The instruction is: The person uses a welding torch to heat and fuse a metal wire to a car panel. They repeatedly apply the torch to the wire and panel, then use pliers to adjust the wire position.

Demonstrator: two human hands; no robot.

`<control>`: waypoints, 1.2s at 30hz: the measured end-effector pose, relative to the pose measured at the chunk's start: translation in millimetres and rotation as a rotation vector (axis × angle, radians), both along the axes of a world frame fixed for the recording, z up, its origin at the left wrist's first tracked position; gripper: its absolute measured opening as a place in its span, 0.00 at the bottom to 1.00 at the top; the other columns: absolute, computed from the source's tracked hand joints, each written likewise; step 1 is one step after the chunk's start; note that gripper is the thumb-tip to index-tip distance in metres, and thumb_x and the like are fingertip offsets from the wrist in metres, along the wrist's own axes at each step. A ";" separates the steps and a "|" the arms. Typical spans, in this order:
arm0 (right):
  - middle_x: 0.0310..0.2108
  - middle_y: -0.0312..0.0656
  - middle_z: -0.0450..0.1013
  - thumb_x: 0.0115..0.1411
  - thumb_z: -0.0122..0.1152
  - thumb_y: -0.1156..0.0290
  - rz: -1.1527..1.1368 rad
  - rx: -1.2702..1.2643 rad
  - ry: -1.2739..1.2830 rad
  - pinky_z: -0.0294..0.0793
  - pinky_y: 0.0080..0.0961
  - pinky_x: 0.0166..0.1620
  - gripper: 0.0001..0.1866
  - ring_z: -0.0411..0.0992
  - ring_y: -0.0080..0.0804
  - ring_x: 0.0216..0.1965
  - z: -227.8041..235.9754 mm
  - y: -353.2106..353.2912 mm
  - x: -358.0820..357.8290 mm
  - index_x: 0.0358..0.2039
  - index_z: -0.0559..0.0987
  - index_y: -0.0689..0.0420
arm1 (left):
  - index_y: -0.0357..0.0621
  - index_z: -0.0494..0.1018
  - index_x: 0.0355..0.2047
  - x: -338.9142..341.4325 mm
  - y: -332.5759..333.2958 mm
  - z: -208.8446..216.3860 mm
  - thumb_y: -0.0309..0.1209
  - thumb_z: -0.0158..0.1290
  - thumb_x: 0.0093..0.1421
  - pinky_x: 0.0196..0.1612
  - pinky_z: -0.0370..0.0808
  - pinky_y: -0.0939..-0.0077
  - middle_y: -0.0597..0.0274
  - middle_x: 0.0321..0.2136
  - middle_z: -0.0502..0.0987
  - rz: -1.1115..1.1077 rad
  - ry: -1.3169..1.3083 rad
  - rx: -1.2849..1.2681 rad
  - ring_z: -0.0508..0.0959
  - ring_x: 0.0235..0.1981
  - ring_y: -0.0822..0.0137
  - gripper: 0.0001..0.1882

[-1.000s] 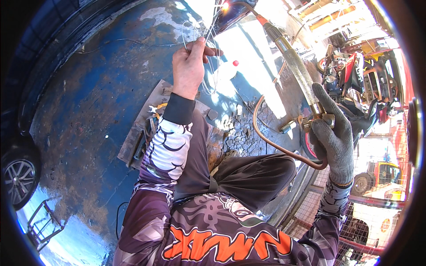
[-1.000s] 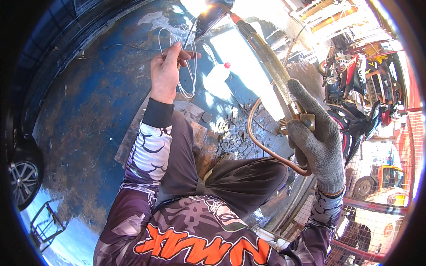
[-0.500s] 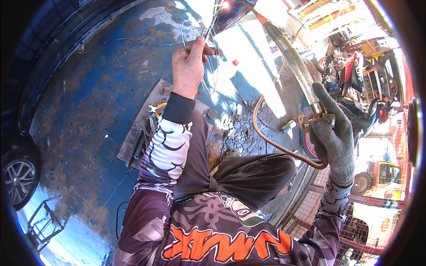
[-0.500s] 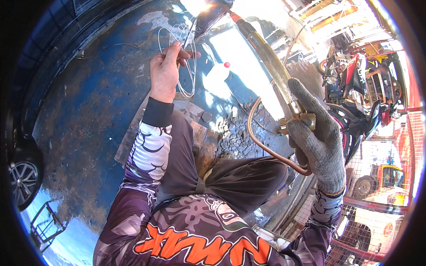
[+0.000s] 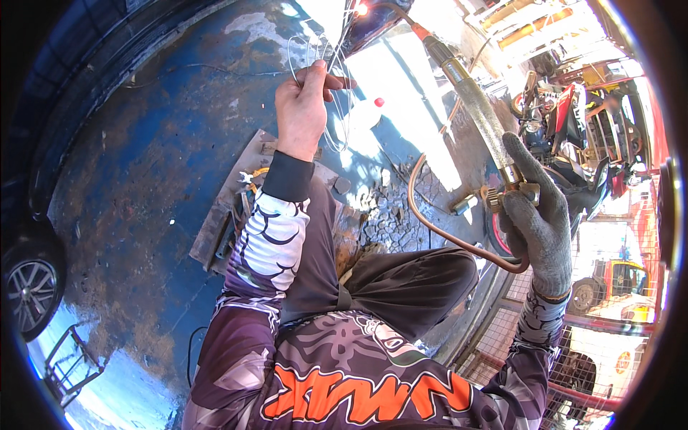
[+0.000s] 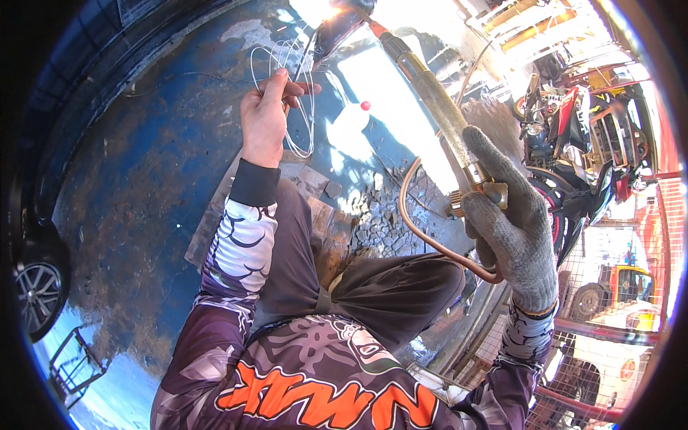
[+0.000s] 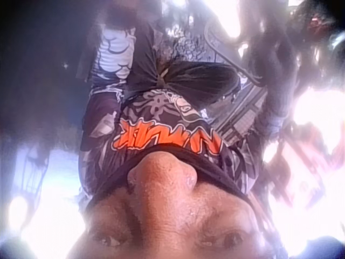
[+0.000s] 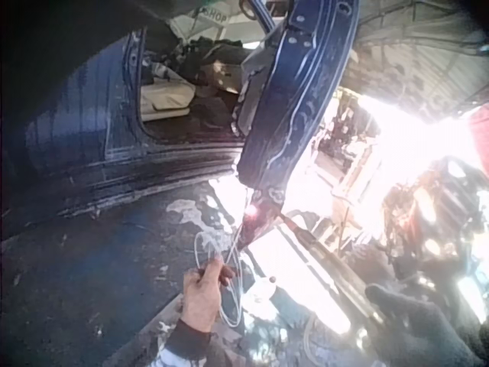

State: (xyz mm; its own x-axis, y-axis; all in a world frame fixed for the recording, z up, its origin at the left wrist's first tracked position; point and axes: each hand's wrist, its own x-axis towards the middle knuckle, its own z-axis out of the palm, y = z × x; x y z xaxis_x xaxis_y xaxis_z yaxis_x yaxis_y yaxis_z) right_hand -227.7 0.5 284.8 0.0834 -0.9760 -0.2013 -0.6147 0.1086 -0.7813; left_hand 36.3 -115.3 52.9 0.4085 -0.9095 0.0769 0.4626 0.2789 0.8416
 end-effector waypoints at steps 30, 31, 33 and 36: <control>0.23 0.32 0.72 0.68 0.60 0.72 0.052 0.005 -0.002 0.59 0.12 0.17 0.33 0.62 0.11 0.14 2.0 -1.2 -1.2 0.73 0.66 0.53 | 0.43 0.76 0.22 1.3 0.0 4.1 0.38 0.52 0.73 0.39 0.68 0.80 0.53 0.29 0.86 -0.019 -0.062 0.049 0.84 0.35 0.70 0.22; 0.23 0.32 0.72 0.68 0.60 0.72 0.054 0.010 -0.006 0.59 0.12 0.16 0.33 0.62 0.11 0.14 2.0 -1.4 -0.9 0.73 0.66 0.53 | 0.43 0.76 0.22 1.4 -0.7 3.5 0.38 0.52 0.73 0.39 0.68 0.80 0.53 0.30 0.86 -0.024 -0.054 0.049 0.84 0.35 0.71 0.21; 0.24 0.31 0.72 0.68 0.60 0.73 0.044 0.012 -0.007 0.59 0.12 0.16 0.33 0.62 0.11 0.14 2.5 -0.9 -0.5 0.73 0.66 0.53 | 0.42 0.76 0.22 1.6 -1.9 2.2 0.38 0.52 0.73 0.40 0.68 0.79 0.52 0.30 0.86 -0.024 -0.060 0.036 0.84 0.35 0.70 0.22; 0.24 0.32 0.72 0.68 0.60 0.73 0.023 0.017 0.002 0.59 0.12 0.16 0.33 0.62 0.11 0.14 2.3 -0.5 0.0 0.73 0.66 0.53 | 0.42 0.76 0.21 1.5 -2.1 1.5 0.38 0.51 0.73 0.40 0.68 0.78 0.52 0.29 0.86 -0.026 -0.057 0.037 0.84 0.36 0.70 0.22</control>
State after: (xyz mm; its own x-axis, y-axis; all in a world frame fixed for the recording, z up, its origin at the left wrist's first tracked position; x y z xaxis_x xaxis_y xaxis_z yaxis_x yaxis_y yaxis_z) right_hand -227.7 0.1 287.0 0.1057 -0.9703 -0.2177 -0.6184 0.1074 -0.7785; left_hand 37.8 -117.5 54.4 0.3802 -0.9225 0.0658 0.4204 0.2357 0.8762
